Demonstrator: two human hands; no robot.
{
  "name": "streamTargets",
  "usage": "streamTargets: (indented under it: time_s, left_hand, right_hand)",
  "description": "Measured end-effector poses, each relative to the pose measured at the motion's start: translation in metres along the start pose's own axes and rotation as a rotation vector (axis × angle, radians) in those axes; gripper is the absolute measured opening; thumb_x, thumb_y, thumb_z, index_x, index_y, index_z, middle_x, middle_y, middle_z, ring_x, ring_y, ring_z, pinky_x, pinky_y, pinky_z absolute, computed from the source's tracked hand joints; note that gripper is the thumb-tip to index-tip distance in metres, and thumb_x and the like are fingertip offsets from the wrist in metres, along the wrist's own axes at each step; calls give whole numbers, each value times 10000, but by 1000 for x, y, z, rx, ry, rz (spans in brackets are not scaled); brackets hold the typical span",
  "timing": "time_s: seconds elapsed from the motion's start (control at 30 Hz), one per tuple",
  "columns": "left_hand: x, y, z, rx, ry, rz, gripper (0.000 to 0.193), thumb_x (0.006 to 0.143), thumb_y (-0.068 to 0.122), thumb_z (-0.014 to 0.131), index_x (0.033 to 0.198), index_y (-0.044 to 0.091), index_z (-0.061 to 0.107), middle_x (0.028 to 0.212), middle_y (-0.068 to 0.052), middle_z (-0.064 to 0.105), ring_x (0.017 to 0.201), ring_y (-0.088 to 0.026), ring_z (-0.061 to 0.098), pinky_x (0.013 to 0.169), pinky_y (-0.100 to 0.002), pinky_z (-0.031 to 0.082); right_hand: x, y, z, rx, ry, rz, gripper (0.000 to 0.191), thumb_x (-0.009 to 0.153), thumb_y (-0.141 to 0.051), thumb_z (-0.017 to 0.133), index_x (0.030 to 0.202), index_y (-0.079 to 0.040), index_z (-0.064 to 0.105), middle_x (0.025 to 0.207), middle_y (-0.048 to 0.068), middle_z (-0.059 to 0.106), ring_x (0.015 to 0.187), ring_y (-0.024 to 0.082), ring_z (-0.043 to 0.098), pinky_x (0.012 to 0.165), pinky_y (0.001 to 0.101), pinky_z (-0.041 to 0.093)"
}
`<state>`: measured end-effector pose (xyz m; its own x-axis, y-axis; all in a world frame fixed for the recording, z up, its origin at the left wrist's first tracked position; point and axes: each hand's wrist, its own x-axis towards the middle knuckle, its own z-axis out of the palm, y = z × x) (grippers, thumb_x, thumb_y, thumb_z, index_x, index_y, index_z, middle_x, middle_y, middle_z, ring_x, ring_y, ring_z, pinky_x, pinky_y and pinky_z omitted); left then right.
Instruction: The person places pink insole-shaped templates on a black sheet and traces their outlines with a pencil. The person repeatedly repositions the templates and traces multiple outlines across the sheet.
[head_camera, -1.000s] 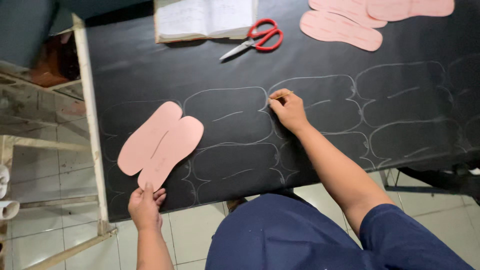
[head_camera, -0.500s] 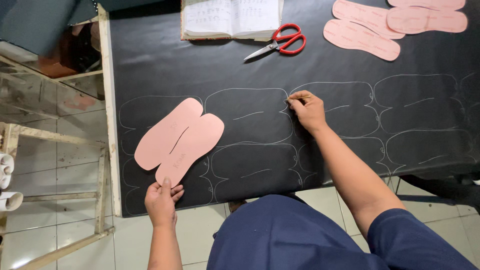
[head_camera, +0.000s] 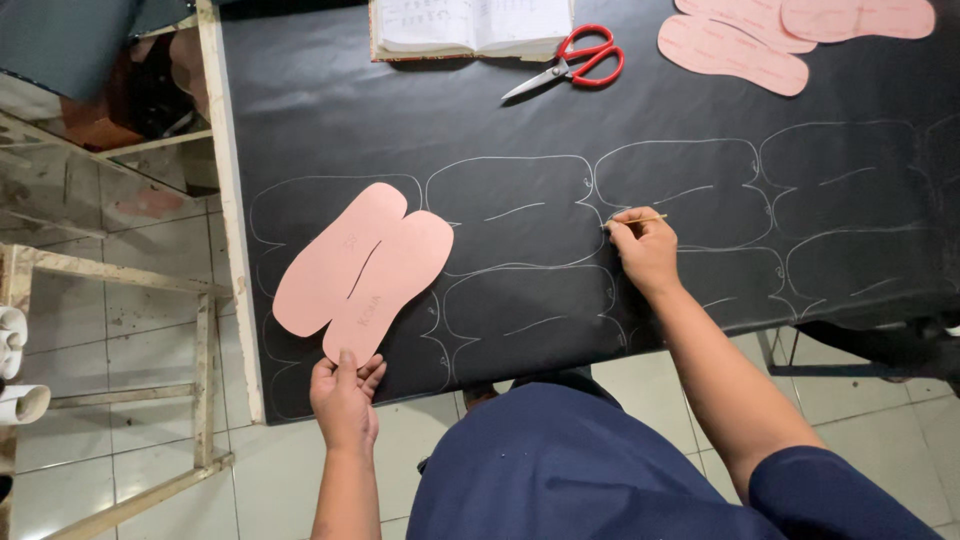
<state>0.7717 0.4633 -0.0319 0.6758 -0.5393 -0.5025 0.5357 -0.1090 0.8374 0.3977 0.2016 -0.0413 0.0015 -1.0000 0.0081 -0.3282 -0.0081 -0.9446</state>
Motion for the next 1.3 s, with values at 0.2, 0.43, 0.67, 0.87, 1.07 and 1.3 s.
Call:
streamTargets:
  time_s: [0.2,0.43,0.67,0.87,1.07,1.3]
  left_hand:
    - [0,14,-22,59,4,26,247,1038,170,577,1174,-23,503,1001,-150,672,794,-205,709,695,-324,609]
    - [25,29,-65,80,24,145,232,1064,160,541,1175,-32,474,1002,-152,664,784,-203,709,707,-322,624]
    - [48,25,-70,55,45,83,260,1085,178,545,1183,-57,497,986,-164,654,785,-212,707,687,-313,622]
    - [47,35,-63,77,135,53,273,1068,202,505,1181,-46,483,1020,-174,655,773,-235,716,652,-332,618]
    - [46,43,-57,99,139,42,285,1073,221,467,1190,-39,461,1034,-190,649,770,-237,712,651,-340,620]
    - [44,49,-54,122,155,29,286,1073,228,455,1166,-42,473,1022,-197,660,762,-228,710,652,-340,626]
  right_hand:
    - [-5,-6,2,-45,27,27,98,956,-103,716,995,-23,676,871,42,694,732,87,631,645,241,528]
    - [-9,-13,6,51,-9,24,93,938,-101,712,998,-41,672,895,8,716,781,64,661,654,229,517]
    - [-10,-26,34,9,-41,-29,77,929,-71,696,967,-9,670,859,41,702,748,101,632,677,259,517]
    - [-26,-68,138,138,-482,-45,121,921,-79,722,1021,-11,715,947,51,745,843,88,679,757,251,558]
    - [-26,-89,201,104,-644,-82,129,943,-97,707,1037,-8,708,959,43,753,879,95,694,803,250,568]
    - [-21,-95,212,-107,-621,-234,101,933,-72,694,1017,-30,731,966,67,778,895,128,746,814,259,579]
